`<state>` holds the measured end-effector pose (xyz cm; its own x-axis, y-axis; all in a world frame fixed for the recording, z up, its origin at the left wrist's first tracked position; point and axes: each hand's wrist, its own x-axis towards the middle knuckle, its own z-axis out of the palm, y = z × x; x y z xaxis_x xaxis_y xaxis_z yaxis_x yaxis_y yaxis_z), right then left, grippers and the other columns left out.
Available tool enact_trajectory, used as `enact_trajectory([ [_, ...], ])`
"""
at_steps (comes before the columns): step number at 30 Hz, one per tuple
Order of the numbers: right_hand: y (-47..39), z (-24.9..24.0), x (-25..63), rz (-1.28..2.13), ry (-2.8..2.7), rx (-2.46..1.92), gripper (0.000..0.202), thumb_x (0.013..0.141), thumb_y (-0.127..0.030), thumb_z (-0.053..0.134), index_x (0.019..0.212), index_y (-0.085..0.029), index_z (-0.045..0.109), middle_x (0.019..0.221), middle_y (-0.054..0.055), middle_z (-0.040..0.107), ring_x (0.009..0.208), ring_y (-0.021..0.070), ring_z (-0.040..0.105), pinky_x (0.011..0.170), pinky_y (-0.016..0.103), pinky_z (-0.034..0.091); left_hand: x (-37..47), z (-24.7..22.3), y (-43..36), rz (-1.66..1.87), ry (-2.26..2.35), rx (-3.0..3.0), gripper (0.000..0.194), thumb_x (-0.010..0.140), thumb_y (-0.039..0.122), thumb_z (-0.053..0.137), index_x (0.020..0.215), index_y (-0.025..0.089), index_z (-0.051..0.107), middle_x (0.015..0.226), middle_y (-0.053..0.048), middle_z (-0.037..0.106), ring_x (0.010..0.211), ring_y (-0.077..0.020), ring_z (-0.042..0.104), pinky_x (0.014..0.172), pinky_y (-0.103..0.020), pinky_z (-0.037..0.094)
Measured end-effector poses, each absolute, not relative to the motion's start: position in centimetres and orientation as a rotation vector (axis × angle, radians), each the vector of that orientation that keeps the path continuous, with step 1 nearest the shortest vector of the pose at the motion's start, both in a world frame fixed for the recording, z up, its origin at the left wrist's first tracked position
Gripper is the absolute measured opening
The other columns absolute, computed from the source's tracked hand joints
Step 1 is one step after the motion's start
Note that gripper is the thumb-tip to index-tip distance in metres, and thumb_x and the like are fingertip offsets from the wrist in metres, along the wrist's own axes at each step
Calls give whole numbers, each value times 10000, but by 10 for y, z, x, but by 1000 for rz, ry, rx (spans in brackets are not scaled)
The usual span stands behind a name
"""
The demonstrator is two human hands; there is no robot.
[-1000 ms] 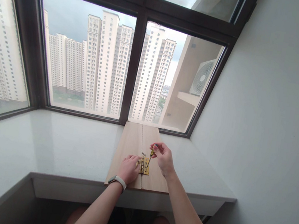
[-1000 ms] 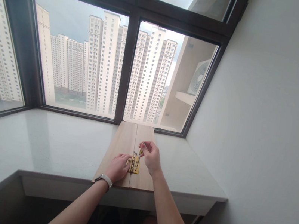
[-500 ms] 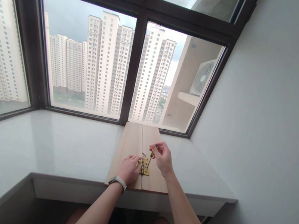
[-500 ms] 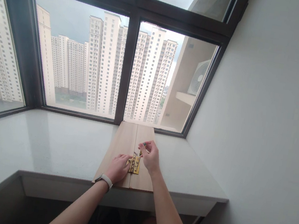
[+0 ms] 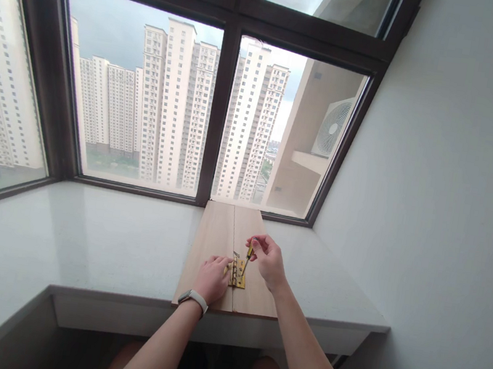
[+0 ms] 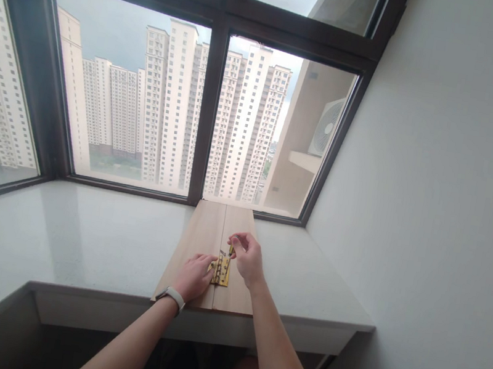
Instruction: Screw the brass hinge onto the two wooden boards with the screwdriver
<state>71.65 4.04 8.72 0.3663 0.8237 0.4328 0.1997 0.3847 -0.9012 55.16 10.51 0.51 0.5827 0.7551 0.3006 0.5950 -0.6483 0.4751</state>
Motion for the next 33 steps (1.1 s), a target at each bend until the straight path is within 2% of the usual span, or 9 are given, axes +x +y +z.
enact_trajectory([
  [12, 41, 88, 710, 517, -1161, -1135, 533, 761, -694, 814, 891, -236, 574, 953, 106, 778, 950, 301, 758, 539, 329, 620, 553, 7, 104, 675, 1113, 2484, 419, 998, 282, 480, 1391, 280, 626, 1422, -61, 657, 1353, -262, 502, 1093, -396, 394],
  [19, 38, 90, 712, 607, -1216, -1088, 516, 852, -682, 733, 1108, -240, 661, 977, 85, 765, 937, 264, 735, 589, 323, 609, 552, 5, 105, 693, 1099, 2483, 408, 1003, 285, 479, 1383, 283, 627, 1407, -58, 667, 1339, -259, 512, 1078, -391, 396],
  [28, 42, 85, 714, 556, -1198, -1095, 440, 870, -637, 740, 1002, -222, 679, 1021, 98, 755, 989, 279, 733, 572, 314, 612, 552, 1, 108, 734, 1081, 2483, 396, 998, 298, 475, 1358, 283, 640, 1381, -49, 682, 1319, -265, 522, 1064, -397, 399],
  [33, 43, 86, 714, 543, -1180, -1114, 479, 815, -658, 785, 959, -216, 672, 1020, 111, 760, 993, 295, 739, 527, 301, 603, 553, 1, 108, 734, 1080, 2486, 404, 1000, 299, 467, 1367, 287, 634, 1383, -48, 680, 1320, -262, 520, 1062, -396, 401],
])
